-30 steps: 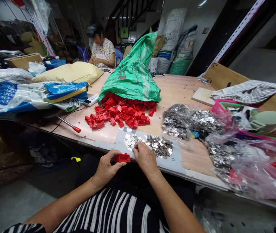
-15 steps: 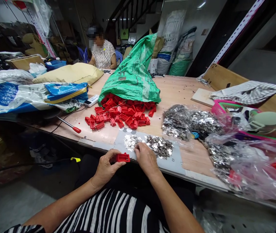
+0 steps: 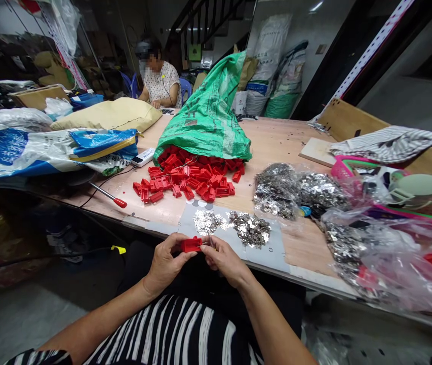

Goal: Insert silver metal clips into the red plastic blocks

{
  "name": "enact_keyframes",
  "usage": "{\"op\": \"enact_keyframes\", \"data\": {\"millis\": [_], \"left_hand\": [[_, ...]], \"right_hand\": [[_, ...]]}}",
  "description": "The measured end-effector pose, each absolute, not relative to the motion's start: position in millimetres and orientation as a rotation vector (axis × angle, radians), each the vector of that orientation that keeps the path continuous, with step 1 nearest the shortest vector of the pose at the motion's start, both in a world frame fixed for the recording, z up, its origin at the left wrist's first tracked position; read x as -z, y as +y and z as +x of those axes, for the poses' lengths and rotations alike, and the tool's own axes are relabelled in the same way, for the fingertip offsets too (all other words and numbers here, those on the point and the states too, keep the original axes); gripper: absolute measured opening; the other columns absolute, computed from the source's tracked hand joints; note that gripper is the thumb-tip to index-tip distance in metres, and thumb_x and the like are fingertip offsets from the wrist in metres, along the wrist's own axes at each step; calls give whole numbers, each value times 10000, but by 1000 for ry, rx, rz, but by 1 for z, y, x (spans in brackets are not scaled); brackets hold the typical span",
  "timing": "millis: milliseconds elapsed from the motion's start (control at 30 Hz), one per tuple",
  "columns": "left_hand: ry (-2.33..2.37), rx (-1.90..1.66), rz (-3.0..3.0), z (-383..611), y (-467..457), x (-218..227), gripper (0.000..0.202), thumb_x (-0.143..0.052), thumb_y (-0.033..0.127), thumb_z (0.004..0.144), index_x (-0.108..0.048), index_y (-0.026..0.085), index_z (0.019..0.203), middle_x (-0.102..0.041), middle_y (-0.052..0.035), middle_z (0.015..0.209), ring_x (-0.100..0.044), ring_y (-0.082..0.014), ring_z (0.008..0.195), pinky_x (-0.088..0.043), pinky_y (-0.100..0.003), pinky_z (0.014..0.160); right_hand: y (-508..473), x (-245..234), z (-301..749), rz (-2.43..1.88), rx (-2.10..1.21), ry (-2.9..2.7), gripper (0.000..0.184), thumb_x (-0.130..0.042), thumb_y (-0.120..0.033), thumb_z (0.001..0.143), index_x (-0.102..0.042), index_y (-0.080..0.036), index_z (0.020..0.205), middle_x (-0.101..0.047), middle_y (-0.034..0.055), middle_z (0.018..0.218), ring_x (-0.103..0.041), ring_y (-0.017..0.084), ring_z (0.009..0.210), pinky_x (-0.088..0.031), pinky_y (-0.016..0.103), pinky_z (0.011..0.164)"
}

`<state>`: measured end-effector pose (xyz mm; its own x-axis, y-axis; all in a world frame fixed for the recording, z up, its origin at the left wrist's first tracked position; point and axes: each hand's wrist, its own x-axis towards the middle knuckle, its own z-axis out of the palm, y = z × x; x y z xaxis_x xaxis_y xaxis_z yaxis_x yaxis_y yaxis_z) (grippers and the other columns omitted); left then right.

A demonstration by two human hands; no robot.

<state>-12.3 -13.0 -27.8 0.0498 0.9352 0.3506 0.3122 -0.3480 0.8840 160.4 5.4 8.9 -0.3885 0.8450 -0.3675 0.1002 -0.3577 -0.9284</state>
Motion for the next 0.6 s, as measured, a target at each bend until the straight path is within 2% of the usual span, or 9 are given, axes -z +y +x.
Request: {"op": "enact_keyframes", "data": {"millis": [167, 433, 600], "left_hand": [[1226, -1365, 1933, -11, -16, 25, 186, -666, 198, 798, -601, 182, 972, -659, -31, 873, -626, -145, 778, -521, -268, 735], [1172, -1422, 2011, -9, -21, 23, 218, -666, 146, 790, -592, 190, 991, -675, -37, 895, -640, -157, 831, -525, -279, 768], [1131, -1455, 2008, -9, -23, 24, 226, -670, 157, 790, -595, 197, 999, -683, -42, 923, -648, -163, 861, -530, -287, 786]], "right_hand": [[0, -5, 157, -1305, -1880, -1188, 234, -596, -400, 768, -495, -210, 859, -438, -80, 552, -315, 63, 452, -163, 192, 419], [0, 11, 159, -1106, -1880, -1088, 212, -662, -327, 739, -508, -189, 783, -458, -62, 600, -357, 68, 514, -273, 202, 492], [-4, 17, 158, -1043, -1839, -1132, 223, -656, -370, 761, -532, -193, 818, -463, -53, 623, -362, 79, 528, -299, 222, 519]]}}
